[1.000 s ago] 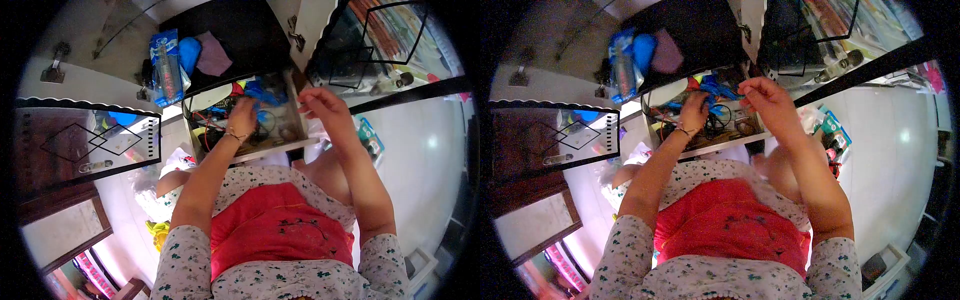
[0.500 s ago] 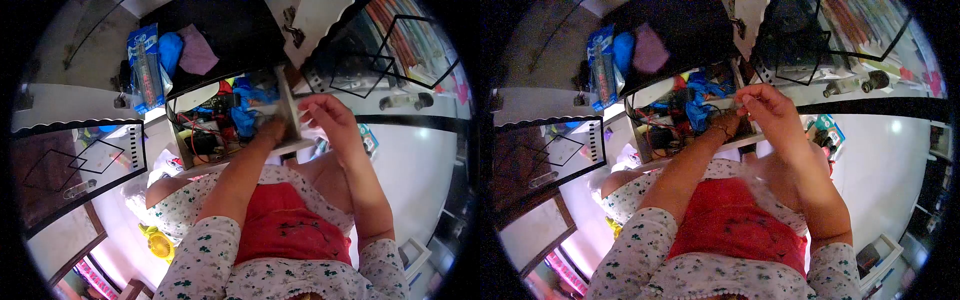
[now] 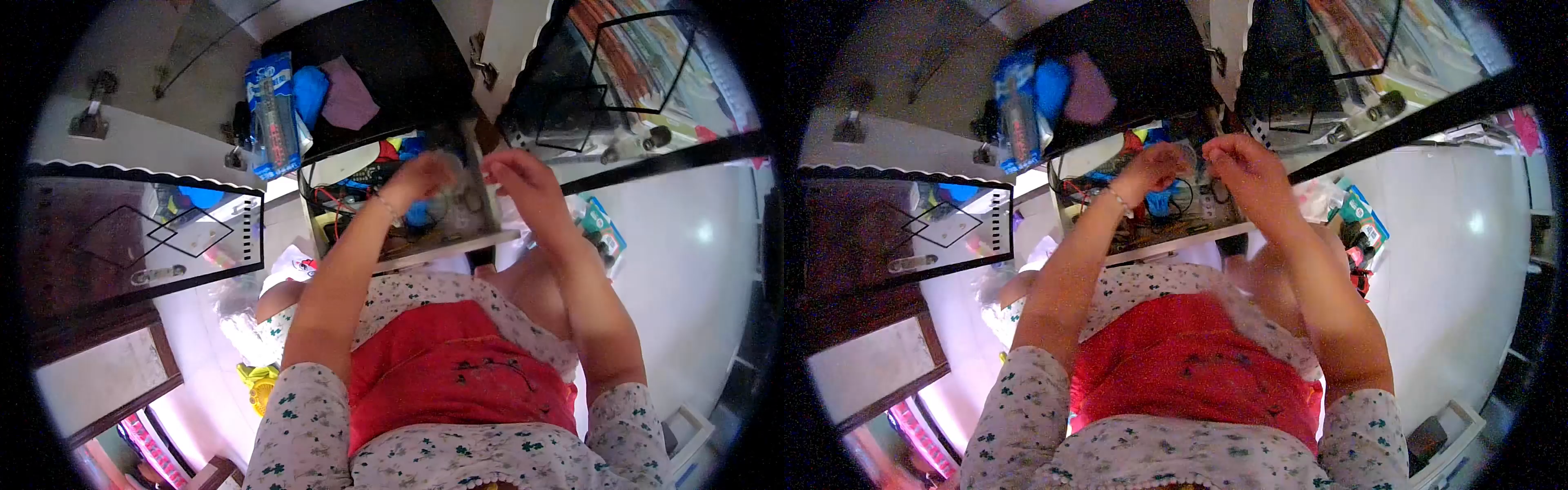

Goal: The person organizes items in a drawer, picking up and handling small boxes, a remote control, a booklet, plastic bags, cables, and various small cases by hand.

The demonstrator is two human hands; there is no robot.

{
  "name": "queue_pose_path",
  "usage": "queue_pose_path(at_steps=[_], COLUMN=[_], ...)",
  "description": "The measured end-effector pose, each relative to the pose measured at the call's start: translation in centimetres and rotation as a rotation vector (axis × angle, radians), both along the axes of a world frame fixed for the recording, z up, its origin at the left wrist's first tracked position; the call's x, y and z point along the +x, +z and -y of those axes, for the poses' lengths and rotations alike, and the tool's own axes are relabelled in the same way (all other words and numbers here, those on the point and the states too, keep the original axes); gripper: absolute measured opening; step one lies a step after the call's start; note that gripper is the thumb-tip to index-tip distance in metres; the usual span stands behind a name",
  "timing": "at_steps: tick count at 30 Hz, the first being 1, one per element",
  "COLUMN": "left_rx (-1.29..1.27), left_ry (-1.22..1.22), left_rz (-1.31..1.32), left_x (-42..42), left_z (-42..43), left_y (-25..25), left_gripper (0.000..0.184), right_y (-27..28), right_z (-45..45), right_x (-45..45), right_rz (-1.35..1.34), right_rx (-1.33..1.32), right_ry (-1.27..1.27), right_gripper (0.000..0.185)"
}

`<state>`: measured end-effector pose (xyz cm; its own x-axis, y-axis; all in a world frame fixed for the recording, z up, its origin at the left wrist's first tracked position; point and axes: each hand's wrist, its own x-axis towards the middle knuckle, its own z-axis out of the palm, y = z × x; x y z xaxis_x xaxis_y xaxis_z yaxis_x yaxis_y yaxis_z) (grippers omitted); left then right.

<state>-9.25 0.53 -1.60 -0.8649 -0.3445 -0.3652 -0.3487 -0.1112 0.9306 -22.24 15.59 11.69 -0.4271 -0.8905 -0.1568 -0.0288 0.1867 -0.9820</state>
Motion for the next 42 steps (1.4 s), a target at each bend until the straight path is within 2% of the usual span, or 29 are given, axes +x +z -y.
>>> queue_pose_path(at_steps=[1,7,8,13,15,17,19,20,22,23,25,26,27,28,29,31,32,34,35,37,38,40,42], left_rx=[0.178,0.279,0.220,0.095,0.064,0.104,0.223,0.227,0.305,0.315,-0.213,-0.197,-0.227,-0.202,-0.514,-1.003,-0.993,-1.206,-1.195,-1.152,-1.149,-1.187,-1.220], left_ry=[0.110,0.150,0.146,0.295,0.470,0.420,0.566,0.562,0.818,0.815,0.712,0.600,0.329,0.166,-0.115,-0.338,-0.338,-0.180,-0.183,-0.149,-0.148,-0.278,-0.372], left_rz=[-0.040,-0.166,-0.156,-0.088,-0.030,-0.026,-0.063,-0.059,-0.221,-0.212,-0.151,-0.074,-0.019,-0.086,0.159,0.195,0.189,0.109,0.104,0.395,0.393,0.503,0.502], left_x=[0.6,2.9,3.3,4.3,4.2,4.1,2.8,2.0,0.5,0.2,-0.6,-1.0,-1.0,-0.8,-1.2,-1.5,-1.9,-2.4,-2.7,-3.2,-3.2,-2.9,-2.5], left_z=[0.4,1.6,1.7,3.4,4.4,5.7,5.3,5.7,6.4,5.9,4.4,2.7,2.6,2.1,0.5,-1.8,-2.5,-3.5,-3.7,-3.7,-3.6,-3.3,-3.2], left_y=[1.6,8.3,8.6,8.5,7.8,7.0,7.5,6.8,4.4,3.1,2.6,2.7,0.4,-4.4,-3.6,-5.5,-6.2,-7.0,-7.5,-8.6,-9.0,-9.3,-8.7], left_gripper=[0.013,0.009,0.008,0.009,0.009,0.014,0.022,0.022,0.028,0.028,0.028,0.025,0.022,0.021,0.025,0.031,0.031,0.034,0.034,0.036,0.036,0.038,0.037], right_y=[-0.3,-0.1,0.0,-0.1,0.0,0.1,0.1,0.2,0.3,0.2,0.0,0.2,0.4,0.6,0.6,0.8,1.0,1.3,1.3,1.2,1.1,0.9,1.1], right_z=[0.0,0.2,0.0,0.0,-0.2,-0.2,-0.2,-0.2,-0.5,-0.7,-0.4,-0.5,-0.7,-0.9,-0.9,-0.9,-0.9,-1.0,-1.0,-0.9,-0.8,-0.7,-0.5], right_x=[0.0,0.7,0.7,0.2,0.2,0.2,0.0,-0.2,-0.2,-0.2,-0.5,-0.7,-0.7,-0.7,-0.8,-1.0,-1.0,-0.8,-0.8,-0.8,-0.8,-0.7,-0.5], right_rz=[-0.042,0.049,0.052,0.097,0.125,0.154,0.125,0.127,0.084,0.087,0.183,0.184,0.173,0.160,0.160,0.142,0.138,0.142,0.140,0.152,0.150,0.162,0.174], right_rx=[-0.009,-0.013,-0.019,0.020,0.008,0.002,0.018,0.023,-0.021,-0.010,-0.028,-0.018,-0.009,0.000,0.011,0.014,0.025,0.030,0.042,0.049,0.052,0.057,0.045], right_ry=[-0.006,-0.035,-0.034,-0.057,-0.063,-0.074,-0.064,-0.068,-0.041,-0.047,-0.090,-0.097,-0.094,-0.090,-0.092,-0.096,-0.097,-0.093,-0.098,-0.101,-0.102,-0.110,-0.107], right_gripper=[0.017,0.018,0.018,0.018,0.018,0.019,0.019,0.019,0.020,0.020,0.020,0.020,0.020,0.020,0.020,0.018,0.018,0.017,0.017,0.017,0.017,0.017,0.018])
